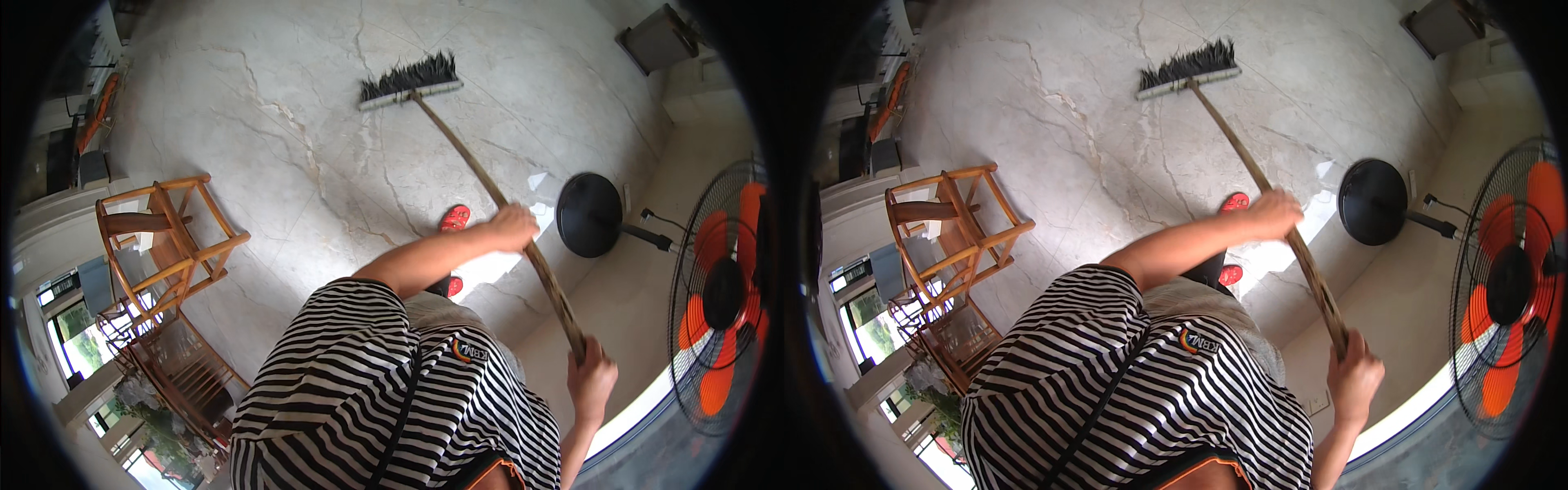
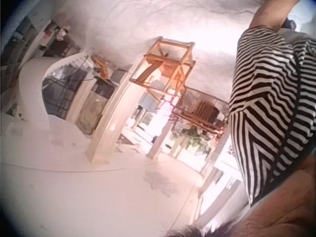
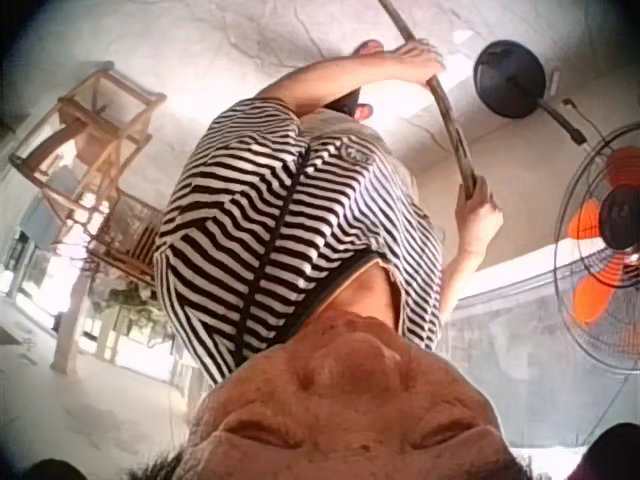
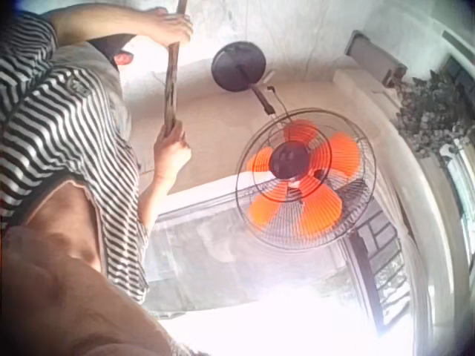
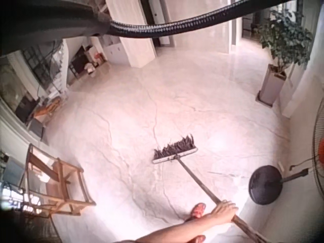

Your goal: The person mops a tiled floor using a string mop, moving around furniture and appliances. They briefly lift a curtain to clean underneath it and continue mopping around a standing fan and air cooler.

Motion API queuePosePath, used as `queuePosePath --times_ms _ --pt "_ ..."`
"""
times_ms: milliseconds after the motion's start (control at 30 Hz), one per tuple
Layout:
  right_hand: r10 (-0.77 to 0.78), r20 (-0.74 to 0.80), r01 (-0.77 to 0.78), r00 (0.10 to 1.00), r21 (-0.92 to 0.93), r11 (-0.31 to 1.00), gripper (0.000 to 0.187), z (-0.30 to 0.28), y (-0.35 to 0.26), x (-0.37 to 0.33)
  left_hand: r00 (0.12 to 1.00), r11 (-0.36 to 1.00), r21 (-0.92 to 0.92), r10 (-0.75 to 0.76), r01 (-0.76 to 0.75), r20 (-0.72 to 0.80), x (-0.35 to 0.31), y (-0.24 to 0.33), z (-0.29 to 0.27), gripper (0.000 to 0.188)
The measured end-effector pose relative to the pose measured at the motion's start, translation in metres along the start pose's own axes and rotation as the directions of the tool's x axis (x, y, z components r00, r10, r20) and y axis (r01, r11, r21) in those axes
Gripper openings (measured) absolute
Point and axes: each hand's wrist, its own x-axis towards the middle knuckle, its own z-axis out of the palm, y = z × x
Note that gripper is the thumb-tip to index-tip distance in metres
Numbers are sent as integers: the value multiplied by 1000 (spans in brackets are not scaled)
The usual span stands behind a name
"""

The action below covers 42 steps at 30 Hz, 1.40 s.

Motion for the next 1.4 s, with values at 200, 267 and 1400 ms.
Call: queuePosePath --times_ms 200,267,1400 --pt "134 202 -181 970 231 956 33 -10 6 -102 870 949 -230 294 -216 395 -64 99 53 39" --pt "206 369 -342 906 353 871 33 -14 -14 -113 784 902 -314 419 -298 459 -83 112 56 24" --pt "-362 154 353 919 84 932 33 48 -146 170 926 936 -5 -348 351 -147 -91 -187 -70 11"
